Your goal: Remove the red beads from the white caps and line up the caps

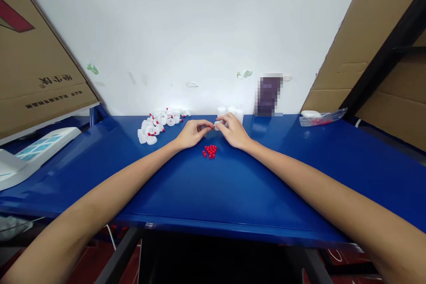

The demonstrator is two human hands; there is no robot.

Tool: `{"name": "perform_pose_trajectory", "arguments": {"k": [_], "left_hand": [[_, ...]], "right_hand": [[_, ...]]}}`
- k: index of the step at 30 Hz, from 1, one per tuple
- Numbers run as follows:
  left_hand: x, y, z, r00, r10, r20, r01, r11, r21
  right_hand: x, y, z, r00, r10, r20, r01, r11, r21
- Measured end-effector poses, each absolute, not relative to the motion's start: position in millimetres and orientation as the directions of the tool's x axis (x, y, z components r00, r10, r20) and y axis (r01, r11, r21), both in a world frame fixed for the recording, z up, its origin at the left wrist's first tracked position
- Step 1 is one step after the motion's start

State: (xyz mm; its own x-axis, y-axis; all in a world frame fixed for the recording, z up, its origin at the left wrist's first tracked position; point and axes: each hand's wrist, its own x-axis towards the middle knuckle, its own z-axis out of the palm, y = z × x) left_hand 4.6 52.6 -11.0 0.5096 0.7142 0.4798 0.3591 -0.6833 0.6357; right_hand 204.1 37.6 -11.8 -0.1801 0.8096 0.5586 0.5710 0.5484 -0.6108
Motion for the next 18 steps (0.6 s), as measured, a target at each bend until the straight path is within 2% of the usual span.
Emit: {"name": "perform_pose_trajectory", "arguments": {"k": [2,6,11,13,15,18], "left_hand": [[6,51,-12,0.507,0.704,0.497,0.327,-0.691,0.645],[7,48,-11,0.496,0.687,0.532,0.334,-0.716,0.613],[6,47,-10,0.499,0.677,0.541,0.399,-0.734,0.550],[5,46,-9,0.538,0.659,0.526,0.480,-0.752,0.451],[5,44,-7,0.596,0.634,0.493,0.567,-0.767,0.301],[5,40,-4,0.661,0.602,0.449,0.624,-0.773,0.118]], "right_hand": [[203,41,-13,-0.246,0.788,0.564,0.570,0.588,-0.574],[203,42,-13,-0.283,0.828,0.484,0.613,0.544,-0.573],[204,34,-11,-0.232,0.880,0.414,0.570,0.468,-0.676],[204,32,-11,-0.217,0.889,0.404,0.538,0.454,-0.710],[204,31,-12,-0.210,0.885,0.417,0.520,0.462,-0.718],[203,32,-13,-0.217,0.874,0.434,0.500,0.481,-0.720]]}}
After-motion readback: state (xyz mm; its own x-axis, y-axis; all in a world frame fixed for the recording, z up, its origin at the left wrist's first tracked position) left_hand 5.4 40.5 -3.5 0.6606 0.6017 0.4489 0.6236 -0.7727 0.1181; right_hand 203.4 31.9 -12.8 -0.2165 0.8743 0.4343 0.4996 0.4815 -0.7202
